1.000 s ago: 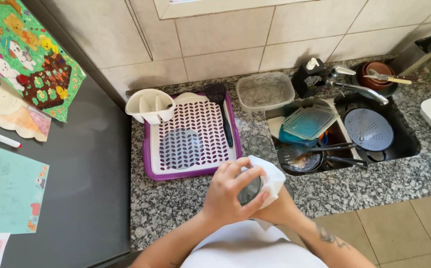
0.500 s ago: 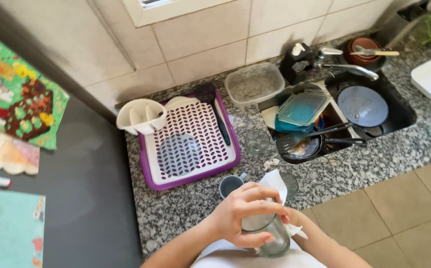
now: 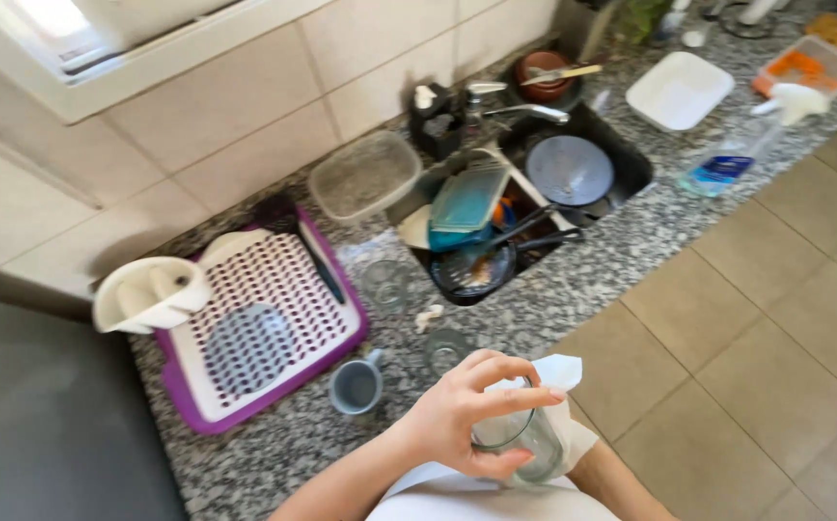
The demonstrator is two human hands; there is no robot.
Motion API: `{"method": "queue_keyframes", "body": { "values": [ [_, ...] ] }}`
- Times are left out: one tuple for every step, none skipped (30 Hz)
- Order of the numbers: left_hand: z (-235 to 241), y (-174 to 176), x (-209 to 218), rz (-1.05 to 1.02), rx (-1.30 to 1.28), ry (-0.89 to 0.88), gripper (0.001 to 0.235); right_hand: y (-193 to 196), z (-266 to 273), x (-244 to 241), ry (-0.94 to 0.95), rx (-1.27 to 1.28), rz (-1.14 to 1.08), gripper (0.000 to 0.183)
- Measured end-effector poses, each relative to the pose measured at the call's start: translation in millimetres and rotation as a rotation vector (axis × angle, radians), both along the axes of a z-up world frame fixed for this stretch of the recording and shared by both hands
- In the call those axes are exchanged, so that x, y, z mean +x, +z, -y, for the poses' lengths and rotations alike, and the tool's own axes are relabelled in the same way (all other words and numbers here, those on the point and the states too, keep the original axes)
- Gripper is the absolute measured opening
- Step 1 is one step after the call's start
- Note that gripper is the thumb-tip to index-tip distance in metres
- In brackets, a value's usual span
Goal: The person dries several grey plates and a white plate using a white cloth, then places them on a nearby table. They also dry a grey mug and two clear glasses with the cloth, moving between the kitchen counter and the table.
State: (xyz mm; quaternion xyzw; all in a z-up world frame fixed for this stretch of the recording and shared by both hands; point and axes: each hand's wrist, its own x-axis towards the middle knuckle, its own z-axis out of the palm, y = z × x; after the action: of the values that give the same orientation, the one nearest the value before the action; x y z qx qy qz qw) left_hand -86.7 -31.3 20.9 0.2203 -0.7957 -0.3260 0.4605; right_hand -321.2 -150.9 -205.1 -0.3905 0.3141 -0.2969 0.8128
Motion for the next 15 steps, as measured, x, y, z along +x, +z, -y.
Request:
{"method": "queue_keyframes", "body": {
  "values": [
    [6,-1,-15,0.040,-0.055,0.007,0.041,2,1,-18,-0.027,0.007,-0.014,0.049],
    [13,-3,-31,0.034,-0.058,-0.006,0.041,0,2,-35,-0.052,0.011,-0.027,0.049],
    [20,-6,-48,0.045,-0.128,0.029,0.042,-1,4,-52,-0.077,0.016,-0.040,0.049],
    [26,-9,-64,0.057,-0.196,0.062,0.043,-3,5,-69,-0.106,0.023,-0.051,0.049],
    [35,-13,-82,0.051,-0.199,0.046,0.043,-3,7,-88,-0.134,0.029,-0.063,0.049],
    [41,-18,-100,0.078,-0.226,0.072,0.043,-4,4,-108,-0.163,0.042,-0.074,0.049],
    [47,-22,-118,0.104,-0.253,0.098,0.042,-4,2,-127,-0.191,0.055,-0.086,0.049],
    [48,-26,-137,0.101,-0.247,0.072,0.042,-8,-5,-143,-0.229,0.072,-0.093,0.048],
    [50,-29,-157,0.121,-0.287,0.123,0.039,-11,-11,-158,-0.267,0.089,-0.099,0.048],
    [58,-30,-176,0.138,-0.344,0.162,0.036,-12,-10,-174,-0.317,0.092,-0.102,0.048],
    [63,-33,-195,0.132,-0.355,0.125,0.036,-12,-9,-192,-0.367,0.095,-0.104,0.048],
    [64,-37,-213,0.151,-0.355,0.144,0.034,-13,-14,-209,-0.420,0.105,-0.104,0.048],
    [65,-42,-230,0.169,-0.356,0.164,0.032,-16,-19,-226,-0.473,0.116,-0.104,0.048],
    [66,-43,-246,0.167,-0.352,0.109,0.032,-21,-30,-240,-0.537,0.139,-0.103,0.048],
    [68,-44,-263,0.196,-0.361,0.119,0.031,-26,-41,-254,-0.601,0.162,-0.100,0.048]
  ]
}}
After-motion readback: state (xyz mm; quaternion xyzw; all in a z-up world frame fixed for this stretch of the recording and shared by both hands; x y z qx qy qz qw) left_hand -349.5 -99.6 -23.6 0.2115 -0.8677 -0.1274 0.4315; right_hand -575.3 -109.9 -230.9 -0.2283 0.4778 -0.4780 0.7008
